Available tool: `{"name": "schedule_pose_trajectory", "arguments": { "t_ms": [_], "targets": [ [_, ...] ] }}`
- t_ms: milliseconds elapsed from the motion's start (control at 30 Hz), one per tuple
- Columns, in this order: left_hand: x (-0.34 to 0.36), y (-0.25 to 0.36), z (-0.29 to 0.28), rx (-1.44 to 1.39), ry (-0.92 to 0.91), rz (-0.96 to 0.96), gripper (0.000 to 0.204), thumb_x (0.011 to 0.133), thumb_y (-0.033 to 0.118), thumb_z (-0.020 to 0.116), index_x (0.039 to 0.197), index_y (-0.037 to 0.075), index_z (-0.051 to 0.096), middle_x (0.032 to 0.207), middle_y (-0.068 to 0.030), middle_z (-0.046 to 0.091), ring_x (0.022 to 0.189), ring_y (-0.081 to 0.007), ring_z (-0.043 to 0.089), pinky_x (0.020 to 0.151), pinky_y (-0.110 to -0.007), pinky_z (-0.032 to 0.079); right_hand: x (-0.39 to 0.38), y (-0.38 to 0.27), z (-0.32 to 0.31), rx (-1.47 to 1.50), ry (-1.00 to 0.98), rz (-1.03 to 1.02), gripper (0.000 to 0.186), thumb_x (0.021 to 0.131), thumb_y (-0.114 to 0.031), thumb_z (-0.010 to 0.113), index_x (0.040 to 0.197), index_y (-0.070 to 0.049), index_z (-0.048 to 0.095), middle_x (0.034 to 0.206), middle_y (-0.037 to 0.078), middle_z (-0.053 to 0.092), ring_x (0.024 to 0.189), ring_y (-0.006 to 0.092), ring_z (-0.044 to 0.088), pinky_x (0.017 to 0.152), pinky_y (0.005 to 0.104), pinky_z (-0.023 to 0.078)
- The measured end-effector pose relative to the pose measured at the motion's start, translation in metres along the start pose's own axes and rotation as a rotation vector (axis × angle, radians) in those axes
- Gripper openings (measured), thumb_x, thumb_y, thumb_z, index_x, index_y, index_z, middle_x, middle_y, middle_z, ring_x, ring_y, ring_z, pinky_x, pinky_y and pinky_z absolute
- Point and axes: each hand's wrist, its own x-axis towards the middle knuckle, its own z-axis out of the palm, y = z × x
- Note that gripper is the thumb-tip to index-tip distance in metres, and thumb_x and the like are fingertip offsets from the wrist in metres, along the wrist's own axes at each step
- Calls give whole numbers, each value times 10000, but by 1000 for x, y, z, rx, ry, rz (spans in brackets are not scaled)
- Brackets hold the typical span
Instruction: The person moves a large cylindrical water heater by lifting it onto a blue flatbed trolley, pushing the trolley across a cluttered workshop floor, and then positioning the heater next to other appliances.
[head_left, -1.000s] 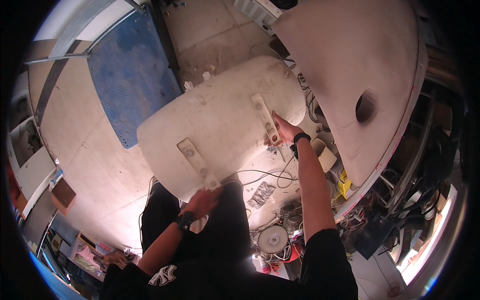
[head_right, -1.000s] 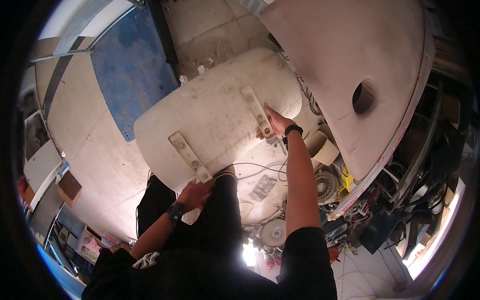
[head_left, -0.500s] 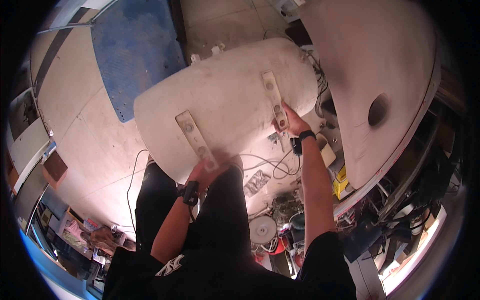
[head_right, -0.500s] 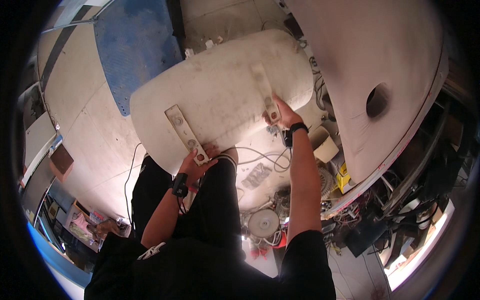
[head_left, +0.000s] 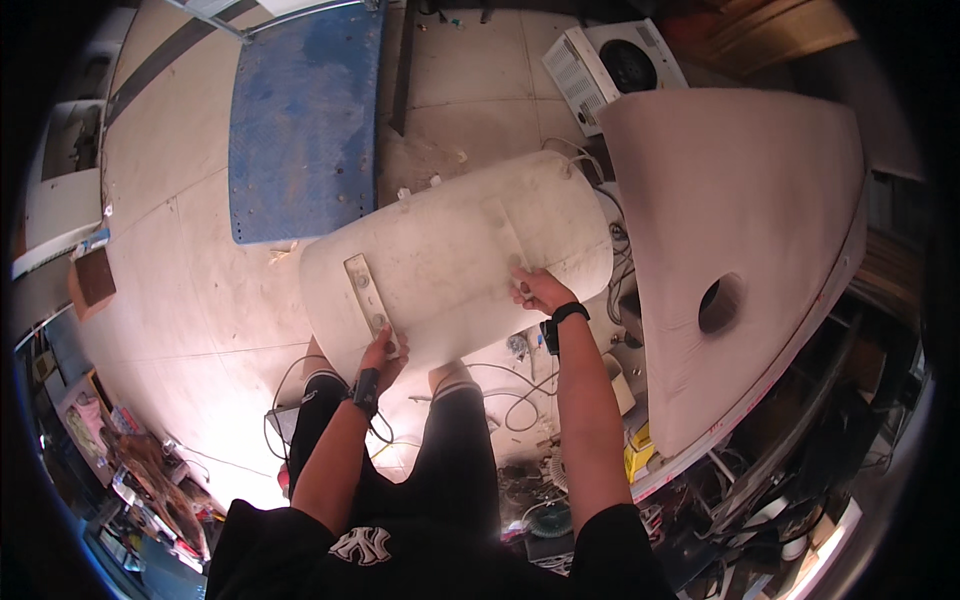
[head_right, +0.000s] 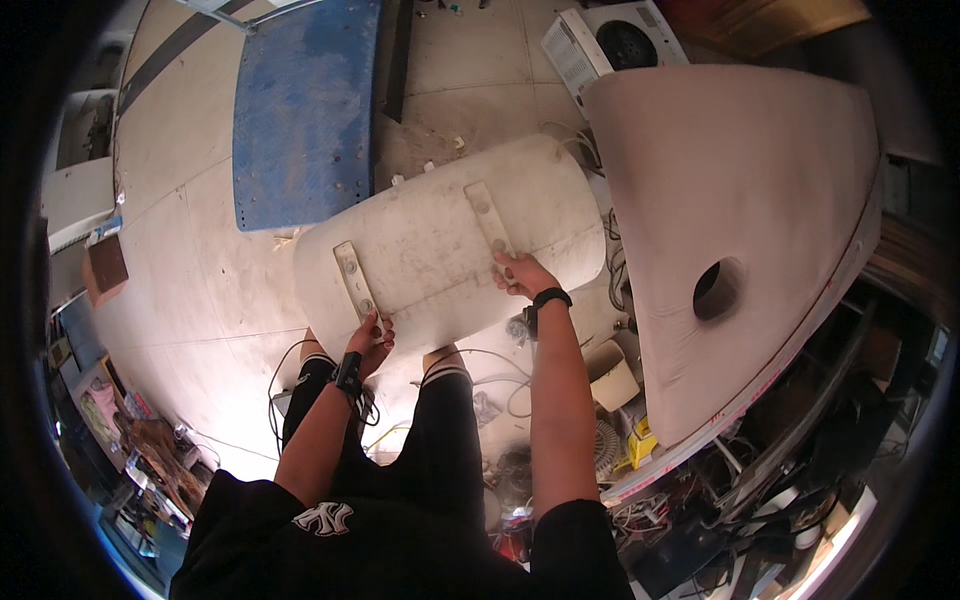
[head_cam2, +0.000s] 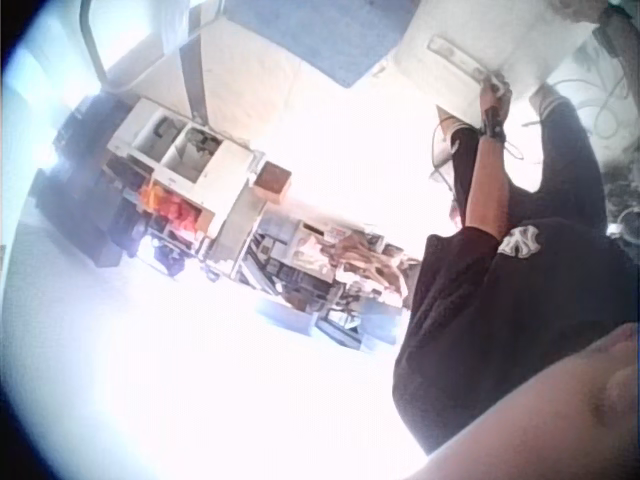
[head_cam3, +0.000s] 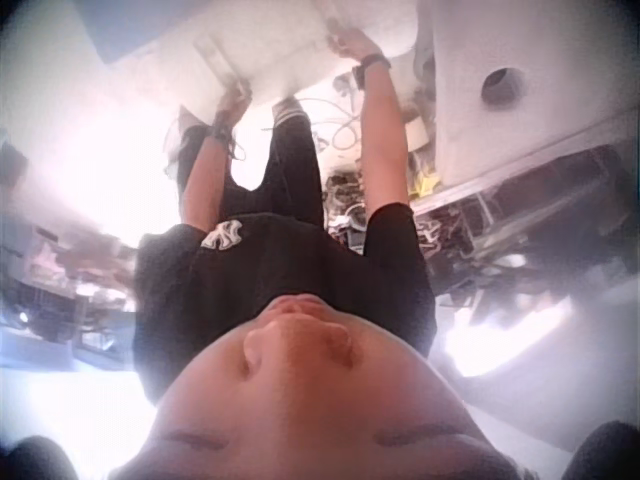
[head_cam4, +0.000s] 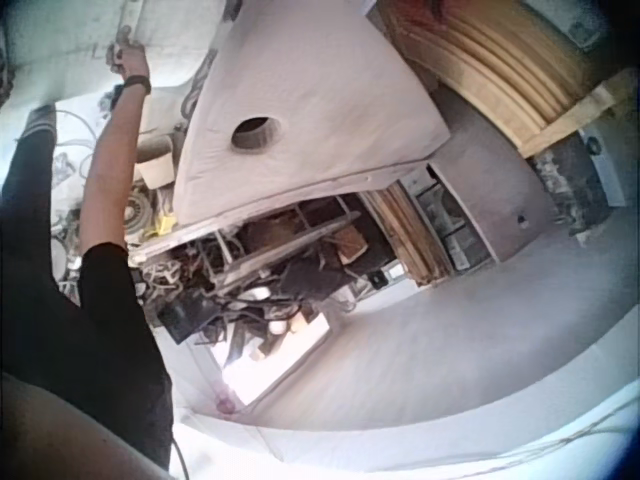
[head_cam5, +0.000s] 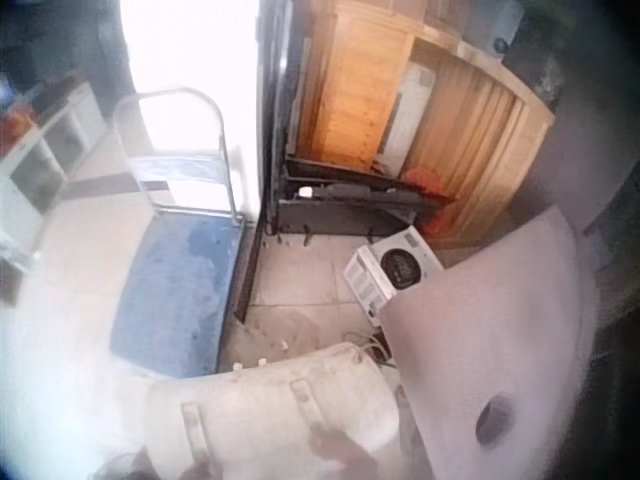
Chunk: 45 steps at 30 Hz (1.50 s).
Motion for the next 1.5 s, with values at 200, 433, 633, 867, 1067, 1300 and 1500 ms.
{"name": "schedule_pose_trajectory", "arguments": {
  "t_ms": [200, 433, 633, 867, 1067, 1300, 1500],
  "targets": [
    [4, 11, -34, -83, -90, -83, 317, 908, 364, 628, 830, 109, 457, 799, -69, 571, 690, -183, 524, 587, -282, 419, 7, 1, 16, 88, -120, 16, 281, 900, -276, 636, 927, -40, 485, 781, 67, 570, 586, 137, 546, 447, 224, 376],
    [-47, 9, -50, -53, -22, -92, 348, 955, 409, 524, 879, 72, 483, 756, -86, 535, 646, -188, 482, 544, -263, 396, -67, 34, 54, 49, 9, -27, 259, 918, -284, 612, 900, -57, 489, 700, 61, 560, 579, 140, 530, 428, 222, 344],
    [-98, 74, -58, -109, -231, -275, 307, 928, 269, 607, 937, 62, 380, 858, -108, 526, 783, -224, 560, 598, -281, 458, -154, 22, 119, 189, 163, 8, 243, 944, -286, 575, 892, -56, 514, 667, 42, 516, 593, 138, 510, 429, 210, 317],
    [-101, 130, -68, -88, 11, -401, 403, 889, 223, 659, 1067, 49, 342, 992, -126, 447, 830, -261, 594, 563, -300, 503, -169, 55, 163, 321, 158, -3, 277, 960, -329, 537, 914, -55, 535, 797, 65, 577, 673, 154, 554, 468, 210, 353],
    [-134, 189, -103, -3, -124, -356, 336, 927, 244, 602, 942, 47, 330, 827, -120, 501, 669, -209, 514, 486, -264, 396, -171, 44, 235, 289, 163, -11, 269, 937, -352, 564, 899, -86, 547, 777, 36, 561, 728, 148, 545, 520, 225, 361],
    [-163, 248, -135, -65, -279, -162, 361, 926, 267, 598, 941, 47, 312, 825, -141, 518, 678, -208, 511, 503, -269, 404, -173, -48, 313, 75, 83, -88, 249, 922, -340, 587, 915, -94, 548, 764, 24, 558, 728, 151, 574, 526, 235, 374],
    [-168, 340, -95, -313, -32, -68, 393, 878, 289, 668, 894, 54, 353, 858, -142, 561, 686, -217, 551, 497, -275, 416, -148, -183, 383, -181, 87, -274, 249, 938, -329, 560, 965, -81, 564, 802, 39, 573, 724, 149, 576, 536, 235, 393]
  ]
}}
